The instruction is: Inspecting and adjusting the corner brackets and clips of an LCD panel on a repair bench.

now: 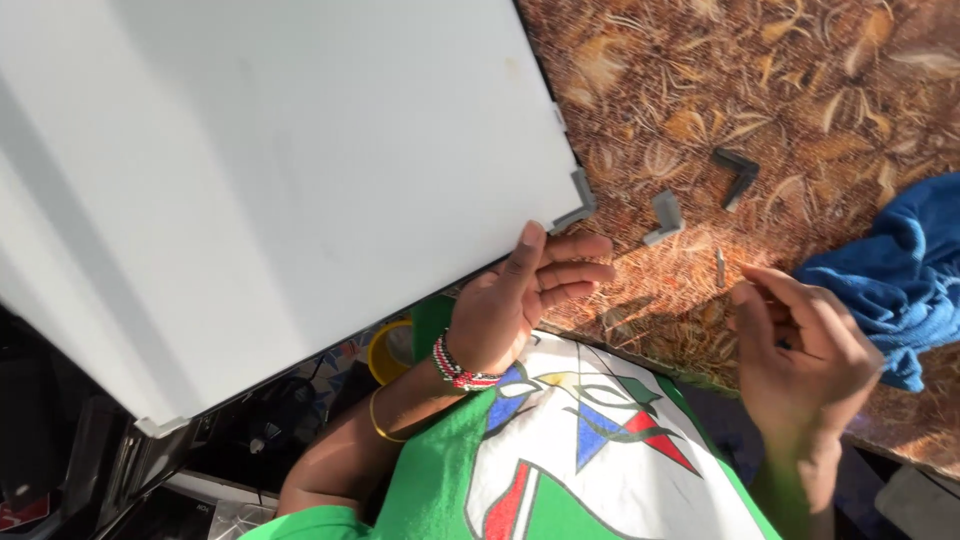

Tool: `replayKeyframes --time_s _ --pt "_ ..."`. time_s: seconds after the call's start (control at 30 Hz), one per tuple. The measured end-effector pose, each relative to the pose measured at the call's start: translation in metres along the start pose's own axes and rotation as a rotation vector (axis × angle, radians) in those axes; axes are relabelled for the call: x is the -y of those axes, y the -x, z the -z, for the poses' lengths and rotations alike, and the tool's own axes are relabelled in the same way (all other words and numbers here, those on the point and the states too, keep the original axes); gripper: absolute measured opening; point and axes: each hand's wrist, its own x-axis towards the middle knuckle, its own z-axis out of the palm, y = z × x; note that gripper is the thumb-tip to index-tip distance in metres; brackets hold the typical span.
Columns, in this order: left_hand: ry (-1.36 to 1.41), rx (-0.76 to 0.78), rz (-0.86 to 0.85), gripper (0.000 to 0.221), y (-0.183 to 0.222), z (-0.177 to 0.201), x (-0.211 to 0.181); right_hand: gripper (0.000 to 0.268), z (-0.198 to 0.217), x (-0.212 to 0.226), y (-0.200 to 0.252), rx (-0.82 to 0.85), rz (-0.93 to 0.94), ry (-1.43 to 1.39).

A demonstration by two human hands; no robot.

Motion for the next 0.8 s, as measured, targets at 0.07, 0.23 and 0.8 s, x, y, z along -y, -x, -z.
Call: replayKeyframes --time_s 0.07,0.23,0.8 --pt "0.002 -0.003 -0.009 0.069 0.001 -0.003 0.001 0.014 -0.004 0.000 0.001 0.014 -0.041 0.049" --pt "-0.010 -0.086 0.011 0.069 -0.002 -0.008 -0.005 0.020 -0.007 0.001 -0.011 0.057 -0.222 0.152" --pt "-0.017 0.049 0.072 0.073 0.001 0.000 -0.016 0.019 0.003 0.047 -0.053 0.364 -0.318 -0.616"
